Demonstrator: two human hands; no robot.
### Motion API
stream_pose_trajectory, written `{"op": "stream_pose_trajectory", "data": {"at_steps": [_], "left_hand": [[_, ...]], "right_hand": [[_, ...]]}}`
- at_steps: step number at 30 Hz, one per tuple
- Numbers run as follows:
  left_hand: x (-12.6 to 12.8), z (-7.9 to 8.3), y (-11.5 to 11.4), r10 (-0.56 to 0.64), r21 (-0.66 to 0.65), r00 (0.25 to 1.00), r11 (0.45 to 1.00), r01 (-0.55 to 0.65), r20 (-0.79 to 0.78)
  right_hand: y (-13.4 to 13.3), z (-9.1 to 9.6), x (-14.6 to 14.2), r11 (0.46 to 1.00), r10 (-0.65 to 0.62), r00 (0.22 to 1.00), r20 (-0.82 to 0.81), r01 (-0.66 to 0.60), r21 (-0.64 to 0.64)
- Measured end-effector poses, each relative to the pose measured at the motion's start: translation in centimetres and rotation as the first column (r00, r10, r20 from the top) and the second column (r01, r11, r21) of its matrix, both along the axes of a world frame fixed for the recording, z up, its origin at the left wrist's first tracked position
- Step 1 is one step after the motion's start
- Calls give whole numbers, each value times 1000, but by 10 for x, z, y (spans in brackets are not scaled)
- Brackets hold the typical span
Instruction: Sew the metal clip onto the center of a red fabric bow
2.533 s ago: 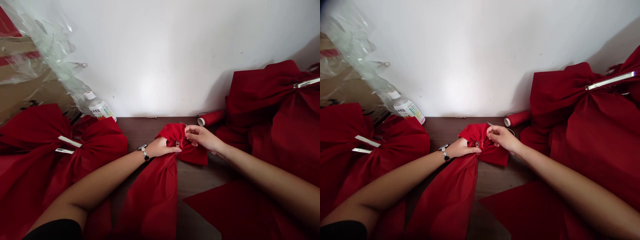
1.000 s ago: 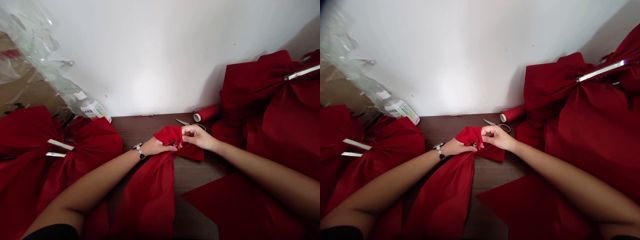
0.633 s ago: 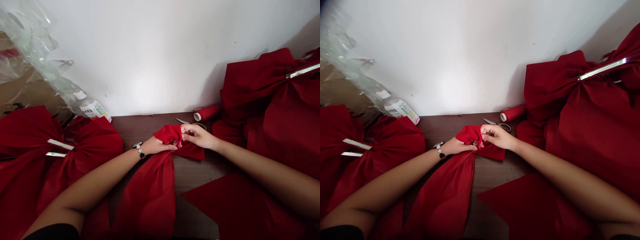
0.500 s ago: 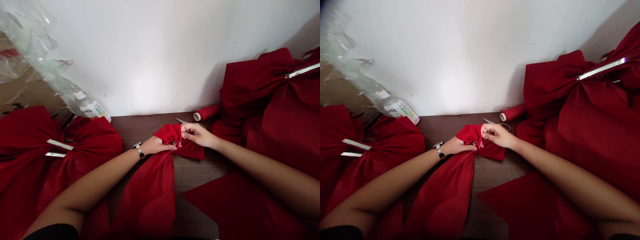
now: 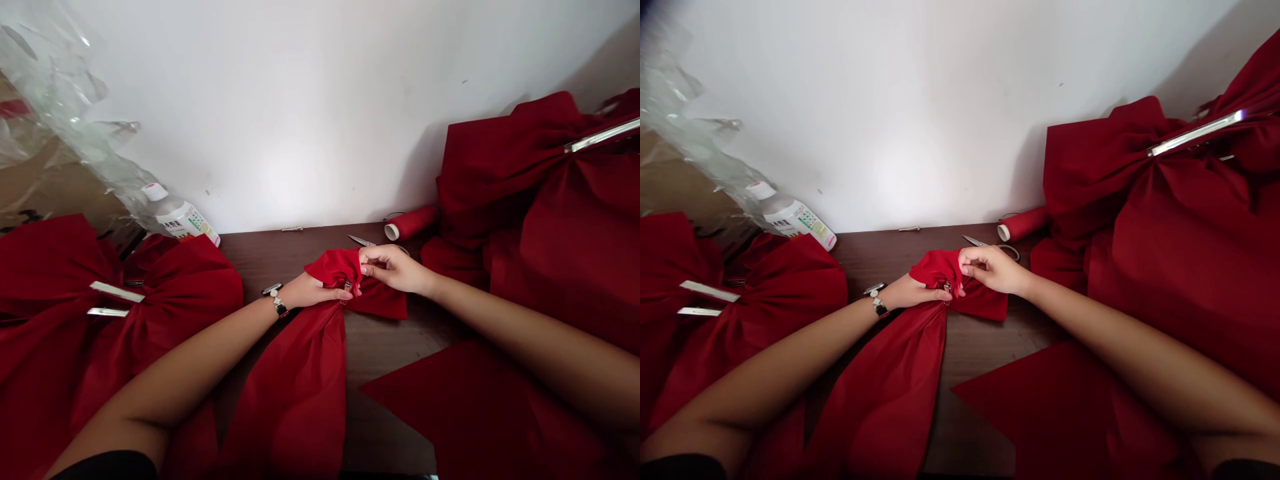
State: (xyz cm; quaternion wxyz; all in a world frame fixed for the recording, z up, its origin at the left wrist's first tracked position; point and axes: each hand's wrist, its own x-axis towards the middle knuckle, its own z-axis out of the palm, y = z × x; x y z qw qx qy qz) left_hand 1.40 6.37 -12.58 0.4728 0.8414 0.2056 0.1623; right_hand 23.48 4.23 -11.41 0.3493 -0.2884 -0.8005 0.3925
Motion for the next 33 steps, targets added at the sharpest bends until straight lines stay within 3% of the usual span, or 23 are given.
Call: {"op": "stream_pose_trajectory", "data": {"at_steps": [4,11,16,22,29,33], "left_hand": [[0,0,0,1,-8,1000,1000,-1,-1],[1,3,-1,-1,-10,1000,1000,1,-4],[1,3,-1,14,-12,1000,1000,-14,-20],[1,4,-2,18,-29,1000,999,-18,0],[1,2,-1,22,26,1000,999,-21,-17],[0,2,-1,84,93,996,992,-83,-16]], "right_hand": [[0,4,1,993,-48,997,55,42,107],[0,1,1,1000,3,1000,8,-3,8],[1,-2,0,998,-61,998,-36,61,0],[1,-2,0,999,-20,1000,-19,20,-29],[-5,-3,-6,981,53,995,-86,-68,-182],[-9,-7,-11,983,42,981,-189,-74,-168]]}}
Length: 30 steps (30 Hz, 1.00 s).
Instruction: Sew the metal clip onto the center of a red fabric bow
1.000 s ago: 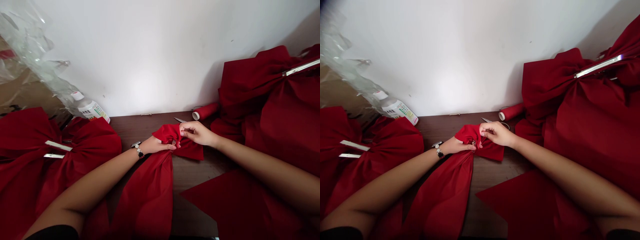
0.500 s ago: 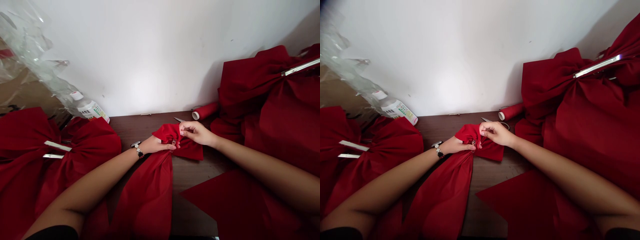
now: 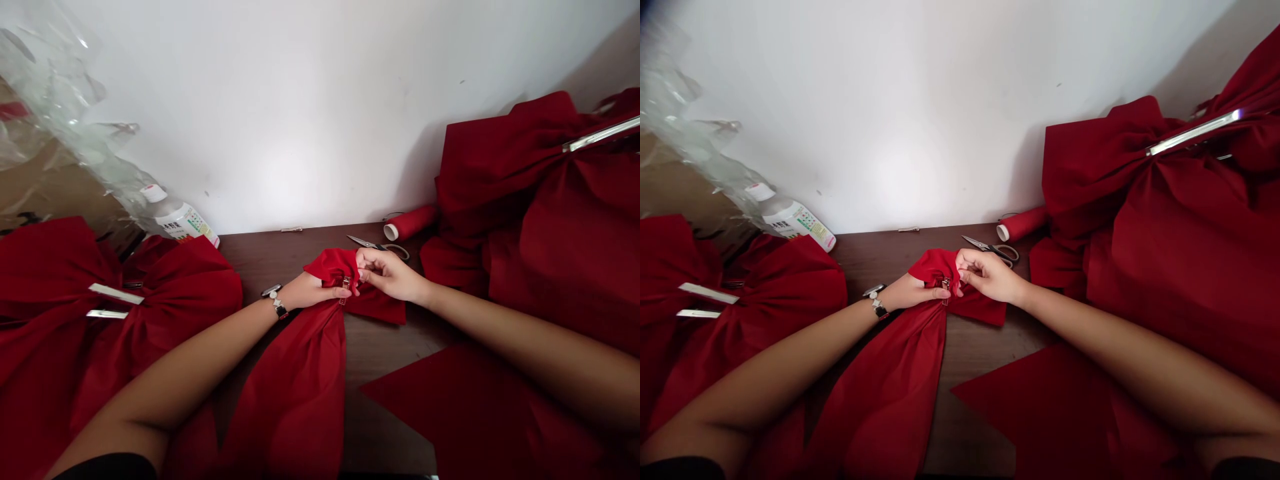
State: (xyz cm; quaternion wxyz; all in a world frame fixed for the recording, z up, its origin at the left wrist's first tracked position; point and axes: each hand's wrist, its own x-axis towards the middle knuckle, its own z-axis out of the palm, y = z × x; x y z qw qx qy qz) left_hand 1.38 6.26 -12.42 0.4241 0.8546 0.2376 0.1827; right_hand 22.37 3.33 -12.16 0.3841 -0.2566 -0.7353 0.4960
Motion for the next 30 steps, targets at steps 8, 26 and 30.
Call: {"op": "stream_pose_trajectory", "data": {"at_steps": [8,26,30], "left_hand": [[0,-4,-1,96,61,995,994,-93,-39],[0,-4,0,256,16,966,966,-257,29],[0,-5,0,278,6,958,960,-279,63]], "right_hand": [[-4,-3,-1,996,-30,999,14,29,83],[3,-8,-5,822,-315,934,-169,179,-540],[4,5,1,951,-229,972,57,236,-198]]}}
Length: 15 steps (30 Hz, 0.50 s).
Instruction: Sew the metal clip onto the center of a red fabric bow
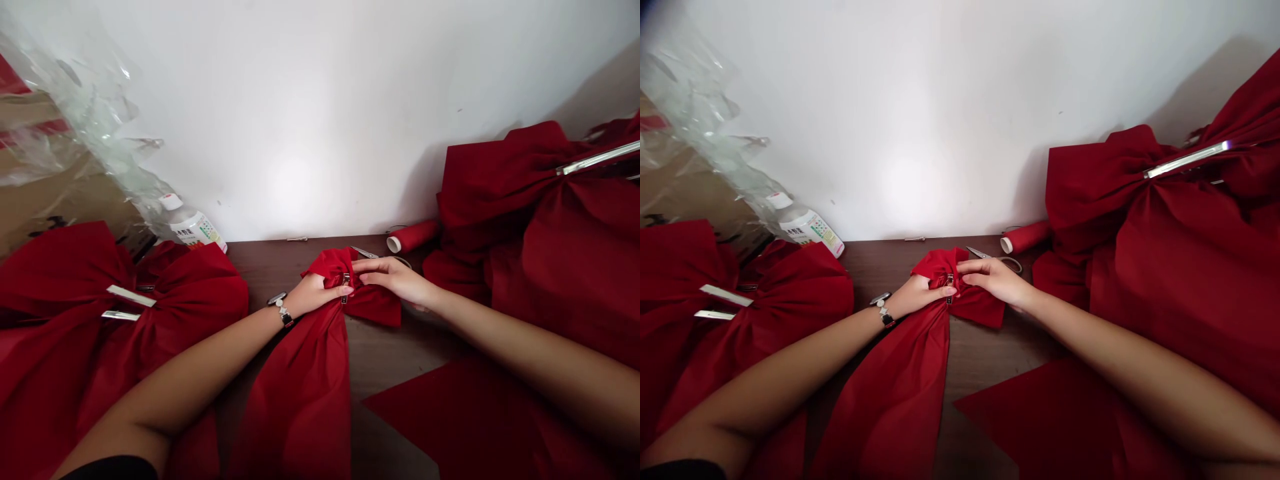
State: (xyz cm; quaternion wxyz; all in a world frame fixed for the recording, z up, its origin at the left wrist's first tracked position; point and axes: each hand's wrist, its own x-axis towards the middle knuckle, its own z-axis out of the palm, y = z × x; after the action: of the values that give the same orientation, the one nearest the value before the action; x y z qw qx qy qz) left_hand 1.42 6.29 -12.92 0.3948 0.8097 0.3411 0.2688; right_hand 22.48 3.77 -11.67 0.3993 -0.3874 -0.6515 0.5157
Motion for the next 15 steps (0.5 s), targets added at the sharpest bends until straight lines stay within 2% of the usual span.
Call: {"op": "stream_pose_trajectory", "data": {"at_steps": [1,2,4,5,7,10,12,15], "left_hand": [[0,-1,0,10,3,1000,1000,-10,11],[1,-1,0,22,6,1000,1000,-22,21],[2,-2,-1,42,6,998,999,-42,36],[2,-2,-1,50,-2,998,999,-50,34],[3,-2,-2,62,-23,998,998,-62,22],[5,-2,-4,77,-30,997,997,-77,-3],[6,-2,-4,70,-13,998,997,-70,-1],[8,-2,-4,44,19,999,999,-45,14]], "right_hand": [[-1,4,1,985,-54,989,138,30,167],[-2,8,2,938,-147,958,247,56,343],[-7,14,2,780,-324,883,339,46,624],[-10,16,1,706,-362,861,359,1,709],[-16,17,-4,586,-382,824,418,-133,799],[-19,14,-9,456,-458,734,502,-291,841],[-17,11,-9,404,-495,703,511,-334,852],[-14,8,-7,346,-493,703,512,-382,857]]}}
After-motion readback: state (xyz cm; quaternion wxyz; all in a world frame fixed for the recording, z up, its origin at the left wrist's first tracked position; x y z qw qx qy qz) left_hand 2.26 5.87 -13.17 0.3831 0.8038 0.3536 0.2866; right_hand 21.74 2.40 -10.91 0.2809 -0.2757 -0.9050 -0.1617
